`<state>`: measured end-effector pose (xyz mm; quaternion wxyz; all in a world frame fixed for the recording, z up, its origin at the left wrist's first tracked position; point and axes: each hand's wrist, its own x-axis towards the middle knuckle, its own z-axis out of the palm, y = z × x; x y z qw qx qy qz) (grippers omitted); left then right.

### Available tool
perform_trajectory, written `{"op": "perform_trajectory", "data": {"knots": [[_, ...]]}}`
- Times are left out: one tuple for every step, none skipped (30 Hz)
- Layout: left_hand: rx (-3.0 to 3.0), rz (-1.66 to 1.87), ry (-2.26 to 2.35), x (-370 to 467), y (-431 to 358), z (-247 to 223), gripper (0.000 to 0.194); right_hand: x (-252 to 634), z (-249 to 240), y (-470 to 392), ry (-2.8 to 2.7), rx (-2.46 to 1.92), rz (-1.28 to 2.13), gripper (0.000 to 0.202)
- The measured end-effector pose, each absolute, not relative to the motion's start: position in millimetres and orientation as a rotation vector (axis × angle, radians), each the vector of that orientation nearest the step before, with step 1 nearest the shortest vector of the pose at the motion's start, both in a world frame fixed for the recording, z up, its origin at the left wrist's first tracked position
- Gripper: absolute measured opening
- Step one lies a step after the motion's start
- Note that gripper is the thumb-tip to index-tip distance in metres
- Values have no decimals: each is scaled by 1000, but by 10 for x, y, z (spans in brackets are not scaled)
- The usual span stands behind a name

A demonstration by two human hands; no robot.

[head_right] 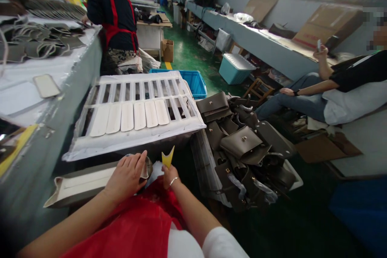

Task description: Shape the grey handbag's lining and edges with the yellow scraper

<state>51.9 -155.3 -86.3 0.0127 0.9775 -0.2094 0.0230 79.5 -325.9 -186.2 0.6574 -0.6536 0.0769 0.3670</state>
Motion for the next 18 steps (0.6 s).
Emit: {"op": "perform_trajectory", "data": {"knots": [[3042, 77, -653, 516, -1552, -863, 72, 775, -1838, -3409, 208, -1525, 820, 22], [3036, 83, -656, 514, -1553, -867, 73, 747, -1786, -3573, 231, -1565, 818, 20], [3031, 92, -659, 513, -1554, -873, 74, 713, -1706, -3738, 234, -1594, 832, 17], [3026, 102, -662, 513, -1555, -882, 75, 678, -1599, -3885, 218, -1611, 858, 17], [3020, 110, -667, 513, -1555, -893, 75, 650, -1471, -4001, 191, -1619, 885, 21], [3013, 118, -672, 513, -1555, -905, 75, 633, -1333, -4074, 143, -1622, 939, 26], [3007, 123, -674, 514, -1553, -917, 75, 634, -1195, -4100, 60, -1627, 1039, 28], [3000, 125, -676, 514, -1549, -928, 75, 653, -1070, -4081, -20, -1640, 1127, 28], [2994, 124, -676, 514, -1544, -937, 77, 692, -964, -4023, -104, -1658, 1208, 27], [2989, 119, -675, 513, -1538, -943, 78, 747, -885, -3938, -188, -1682, 1274, 24], [2985, 112, -672, 513, -1530, -945, 80, 812, -833, -3839, -261, -1714, 1322, 21], [2982, 104, -668, 514, -1522, -946, 81, 884, -807, -3737, -327, -1750, 1361, 19], [2979, 98, -667, 515, -1513, -944, 82, 955, -801, -3644, -387, -1783, 1396, 17], [2975, 96, -668, 519, -1505, -942, 82, 1021, -810, -3567, -434, -1807, 1426, 16], [2972, 99, -670, 524, -1498, -940, 81, 1078, -827, -3510, -467, -1820, 1450, 17], [2969, 105, -673, 531, -1491, -940, 80, 1123, -847, -3473, -488, -1823, 1468, 18], [2967, 113, -676, 539, -1485, -941, 79, 1156, -866, -3455, -502, -1812, 1483, 19], [2966, 119, -680, 548, -1480, -944, 78, 1177, -880, -3452, -509, -1792, 1495, 20]]}}
